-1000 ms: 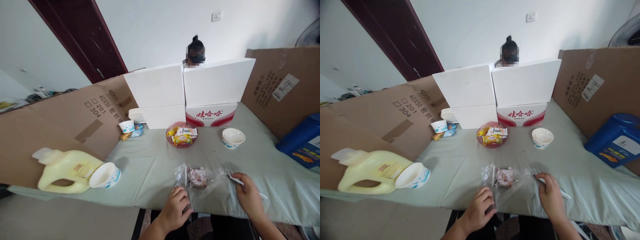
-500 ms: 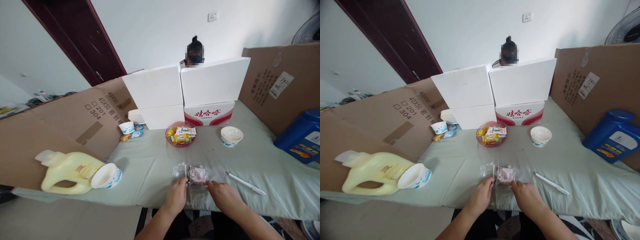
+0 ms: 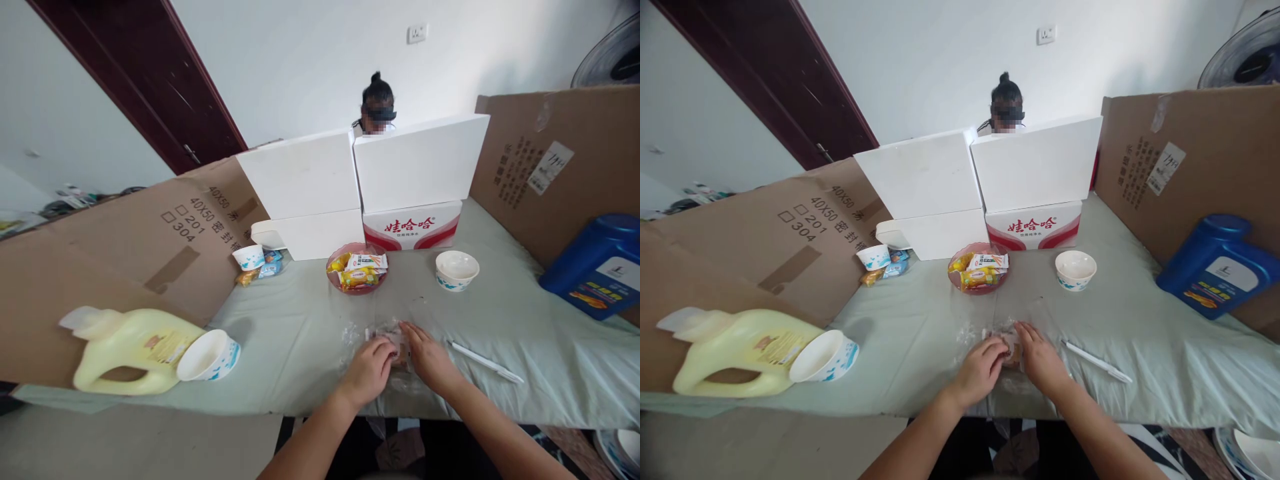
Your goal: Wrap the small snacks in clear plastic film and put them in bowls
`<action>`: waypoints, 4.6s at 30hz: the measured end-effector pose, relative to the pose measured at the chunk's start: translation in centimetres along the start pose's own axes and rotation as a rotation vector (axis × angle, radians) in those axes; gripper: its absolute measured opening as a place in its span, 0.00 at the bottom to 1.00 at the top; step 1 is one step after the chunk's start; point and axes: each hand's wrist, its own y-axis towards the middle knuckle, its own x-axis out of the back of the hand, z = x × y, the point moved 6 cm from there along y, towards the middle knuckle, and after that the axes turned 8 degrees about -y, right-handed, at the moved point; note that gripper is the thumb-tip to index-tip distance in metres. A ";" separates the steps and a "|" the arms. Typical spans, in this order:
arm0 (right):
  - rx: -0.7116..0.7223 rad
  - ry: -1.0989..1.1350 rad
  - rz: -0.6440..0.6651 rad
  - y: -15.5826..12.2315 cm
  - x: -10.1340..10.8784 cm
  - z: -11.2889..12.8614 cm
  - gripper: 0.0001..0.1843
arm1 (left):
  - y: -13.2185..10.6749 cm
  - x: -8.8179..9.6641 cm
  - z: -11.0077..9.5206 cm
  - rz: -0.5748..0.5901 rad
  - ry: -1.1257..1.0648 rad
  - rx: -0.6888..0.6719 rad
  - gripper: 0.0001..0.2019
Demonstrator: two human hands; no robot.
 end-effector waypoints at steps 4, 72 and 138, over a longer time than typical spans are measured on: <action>-0.027 -0.057 -0.036 -0.6 -1.7 -1.3 0.24 | 0.2 -0.6 1.8 0.134 0.138 0.035 0.29; -0.139 0.523 0.371 -8.4 3.4 -2.4 0.04 | -6.7 5.4 5.2 0.218 -0.449 0.421 0.06; -0.039 -0.279 0.121 -6.2 -1.7 -3.8 0.42 | -6.0 2.6 9.6 0.339 0.384 0.367 0.42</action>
